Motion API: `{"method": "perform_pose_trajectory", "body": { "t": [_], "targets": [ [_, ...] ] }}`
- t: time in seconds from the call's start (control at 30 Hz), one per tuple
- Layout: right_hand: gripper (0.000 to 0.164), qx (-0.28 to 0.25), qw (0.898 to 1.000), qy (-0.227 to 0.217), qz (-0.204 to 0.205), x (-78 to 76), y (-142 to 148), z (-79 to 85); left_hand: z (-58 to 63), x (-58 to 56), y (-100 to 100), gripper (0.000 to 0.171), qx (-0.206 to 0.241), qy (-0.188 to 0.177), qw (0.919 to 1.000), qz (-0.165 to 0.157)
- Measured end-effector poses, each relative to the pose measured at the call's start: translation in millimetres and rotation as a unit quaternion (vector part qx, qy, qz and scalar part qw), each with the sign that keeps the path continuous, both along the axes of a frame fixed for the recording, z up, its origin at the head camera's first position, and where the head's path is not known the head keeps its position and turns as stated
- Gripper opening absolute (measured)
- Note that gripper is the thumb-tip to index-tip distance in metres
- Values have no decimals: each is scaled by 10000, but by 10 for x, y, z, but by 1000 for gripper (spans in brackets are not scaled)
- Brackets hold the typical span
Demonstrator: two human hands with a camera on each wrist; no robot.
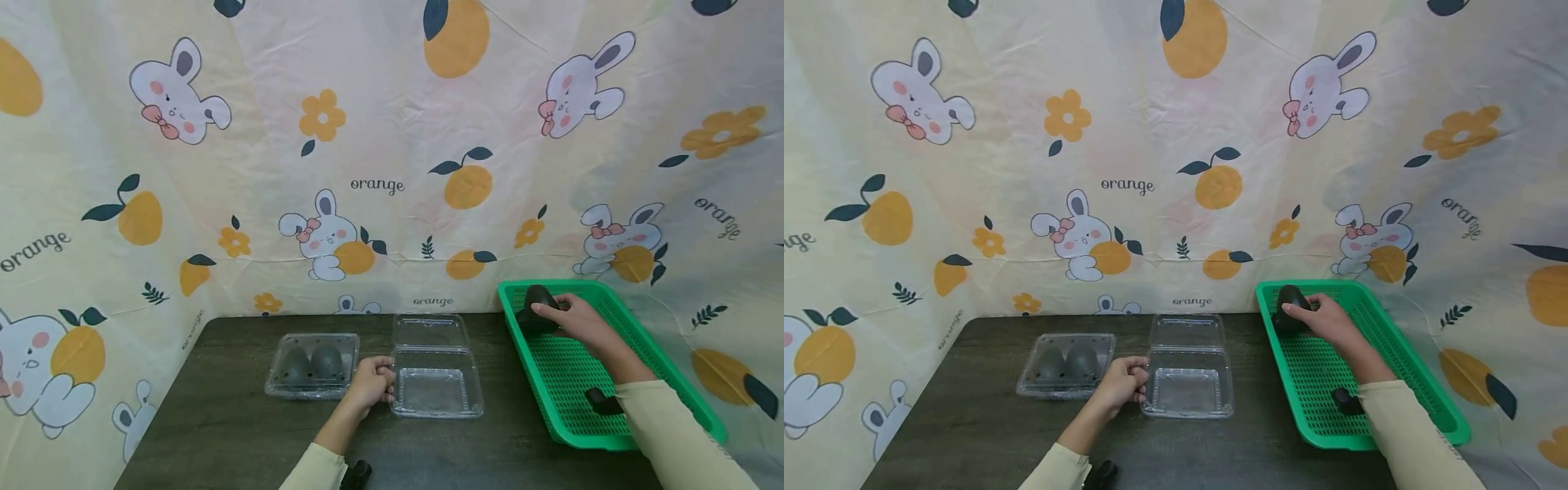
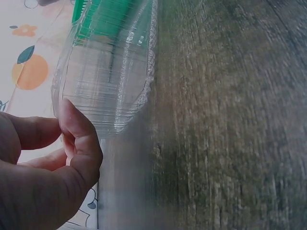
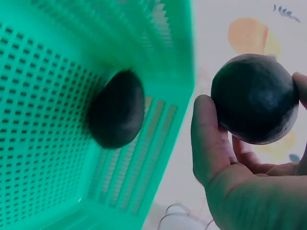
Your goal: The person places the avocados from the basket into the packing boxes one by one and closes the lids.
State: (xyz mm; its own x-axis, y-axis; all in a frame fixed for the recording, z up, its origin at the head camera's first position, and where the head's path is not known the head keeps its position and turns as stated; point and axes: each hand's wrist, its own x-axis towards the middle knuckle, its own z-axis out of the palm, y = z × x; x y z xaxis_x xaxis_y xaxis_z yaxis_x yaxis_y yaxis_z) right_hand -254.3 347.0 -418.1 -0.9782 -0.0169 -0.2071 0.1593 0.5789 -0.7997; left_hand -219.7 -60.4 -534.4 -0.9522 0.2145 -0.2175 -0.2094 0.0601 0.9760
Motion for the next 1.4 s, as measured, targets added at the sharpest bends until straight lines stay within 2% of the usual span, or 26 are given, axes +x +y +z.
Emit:
{"method": "perform_pose_trajectory", "body": {
  "t": [0.23,0.57,0.7,0.97,1.27,1.4],
  "targets": [
    [78,75,9999,6,101,46,-370,31,18,-25,-32,42,35,-45,10000,43],
    [84,-401,9983,-237,339,103,-872,-37,64,-70,-63,41,-27,-33,10000,79],
    [76,-557,9975,-228,374,144,-1063,-119,61,-68,-65,41,-90,-78,9999,93],
    [49,-878,9949,-218,438,182,-1419,-296,56,-29,-65,40,-114,-72,9999,48],
    [49,-1321,9880,-552,583,222,-1634,-463,8,-40,-25,40,20,-47,10000,-23],
    [48,-1282,9868,-689,708,215,-1729,-550,30,-23,-21,41,25,-80,10000,-37]
  ]
}}
